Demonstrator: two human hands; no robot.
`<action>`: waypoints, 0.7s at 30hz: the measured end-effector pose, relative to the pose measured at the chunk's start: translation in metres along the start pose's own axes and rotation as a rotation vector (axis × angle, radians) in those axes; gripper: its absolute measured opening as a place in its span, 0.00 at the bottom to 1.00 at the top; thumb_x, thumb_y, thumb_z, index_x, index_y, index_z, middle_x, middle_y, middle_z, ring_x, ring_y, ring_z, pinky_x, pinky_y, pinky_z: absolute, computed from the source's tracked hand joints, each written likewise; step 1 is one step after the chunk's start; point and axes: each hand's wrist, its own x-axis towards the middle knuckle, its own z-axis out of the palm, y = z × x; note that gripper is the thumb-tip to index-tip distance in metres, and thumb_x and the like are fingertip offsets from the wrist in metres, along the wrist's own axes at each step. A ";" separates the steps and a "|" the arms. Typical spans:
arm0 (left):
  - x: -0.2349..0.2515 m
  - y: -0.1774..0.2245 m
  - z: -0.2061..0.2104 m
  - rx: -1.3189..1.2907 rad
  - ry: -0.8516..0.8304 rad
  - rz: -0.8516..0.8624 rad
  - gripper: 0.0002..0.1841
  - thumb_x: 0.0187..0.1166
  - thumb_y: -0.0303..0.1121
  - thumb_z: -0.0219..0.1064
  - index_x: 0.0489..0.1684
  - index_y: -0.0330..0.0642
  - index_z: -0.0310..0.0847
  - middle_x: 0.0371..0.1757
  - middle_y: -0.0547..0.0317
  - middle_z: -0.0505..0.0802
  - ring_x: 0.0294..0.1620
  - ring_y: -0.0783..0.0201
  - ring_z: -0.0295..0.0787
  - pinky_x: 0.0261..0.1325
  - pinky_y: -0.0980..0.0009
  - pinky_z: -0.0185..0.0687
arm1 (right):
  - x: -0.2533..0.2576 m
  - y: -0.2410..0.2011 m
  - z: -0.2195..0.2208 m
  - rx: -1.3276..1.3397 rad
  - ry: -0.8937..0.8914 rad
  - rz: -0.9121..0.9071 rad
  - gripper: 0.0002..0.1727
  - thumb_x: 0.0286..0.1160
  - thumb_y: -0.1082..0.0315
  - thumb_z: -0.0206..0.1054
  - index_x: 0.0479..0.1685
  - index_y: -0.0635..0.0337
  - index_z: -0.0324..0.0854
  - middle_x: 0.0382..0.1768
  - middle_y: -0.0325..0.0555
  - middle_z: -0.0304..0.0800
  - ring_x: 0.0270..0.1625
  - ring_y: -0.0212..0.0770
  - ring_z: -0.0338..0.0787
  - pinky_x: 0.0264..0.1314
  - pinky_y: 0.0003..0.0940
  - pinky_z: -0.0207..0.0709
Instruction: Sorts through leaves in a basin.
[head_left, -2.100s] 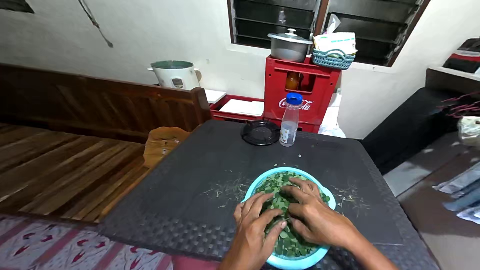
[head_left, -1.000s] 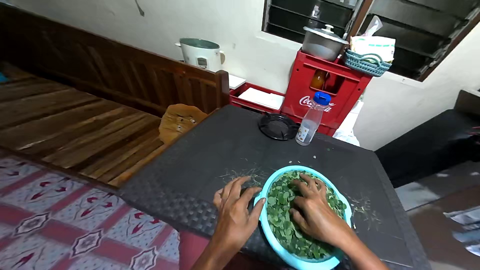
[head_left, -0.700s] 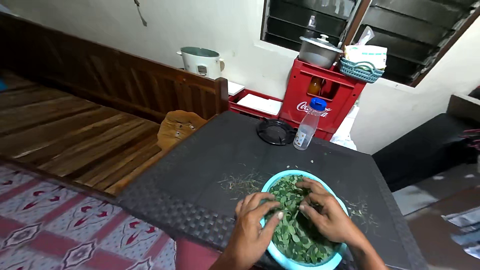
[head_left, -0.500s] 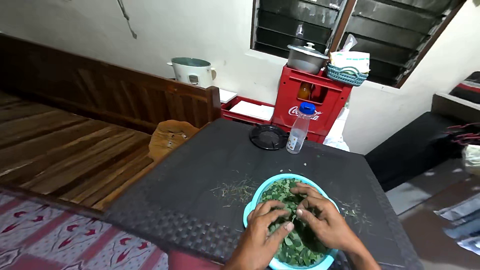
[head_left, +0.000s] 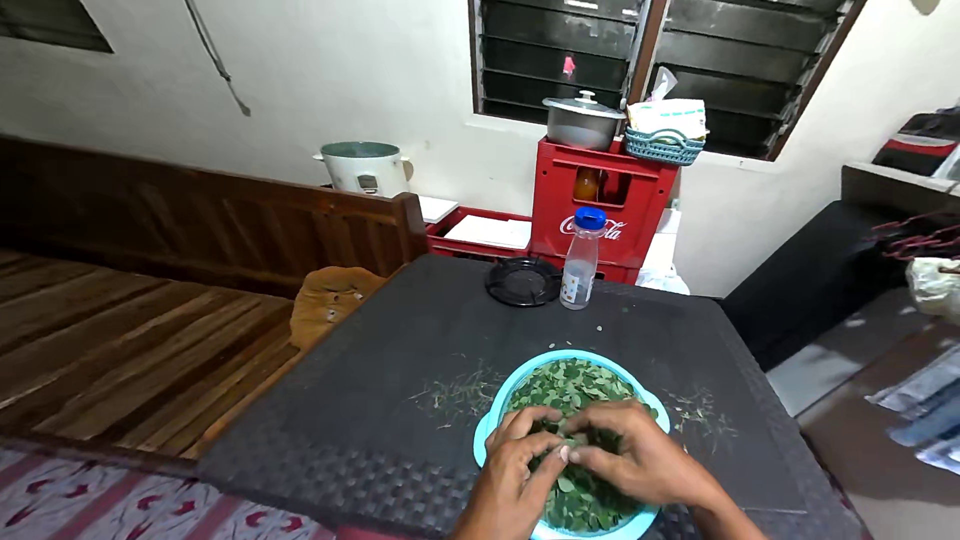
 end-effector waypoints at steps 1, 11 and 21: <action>0.000 0.001 0.000 0.010 -0.005 0.002 0.12 0.79 0.41 0.65 0.35 0.56 0.97 0.65 0.69 0.91 0.73 0.61 0.80 0.78 0.44 0.66 | 0.002 -0.001 0.001 -0.021 -0.013 -0.024 0.09 0.78 0.64 0.71 0.47 0.59 0.91 0.39 0.38 0.94 0.43 0.29 0.91 0.52 0.29 0.87; 0.002 -0.002 -0.002 0.071 0.005 -0.057 0.14 0.79 0.42 0.63 0.35 0.56 0.98 0.66 0.68 0.90 0.74 0.59 0.78 0.77 0.41 0.64 | -0.003 0.017 -0.017 -0.160 0.017 0.071 0.10 0.74 0.62 0.69 0.48 0.53 0.92 0.45 0.36 0.94 0.54 0.31 0.90 0.62 0.36 0.83; 0.001 -0.001 0.005 0.109 0.008 0.001 0.15 0.78 0.43 0.62 0.31 0.57 0.98 0.66 0.69 0.90 0.75 0.59 0.78 0.78 0.41 0.63 | -0.005 0.008 0.000 -0.306 0.089 0.029 0.11 0.81 0.60 0.62 0.36 0.50 0.89 0.54 0.32 0.92 0.68 0.37 0.84 0.72 0.54 0.73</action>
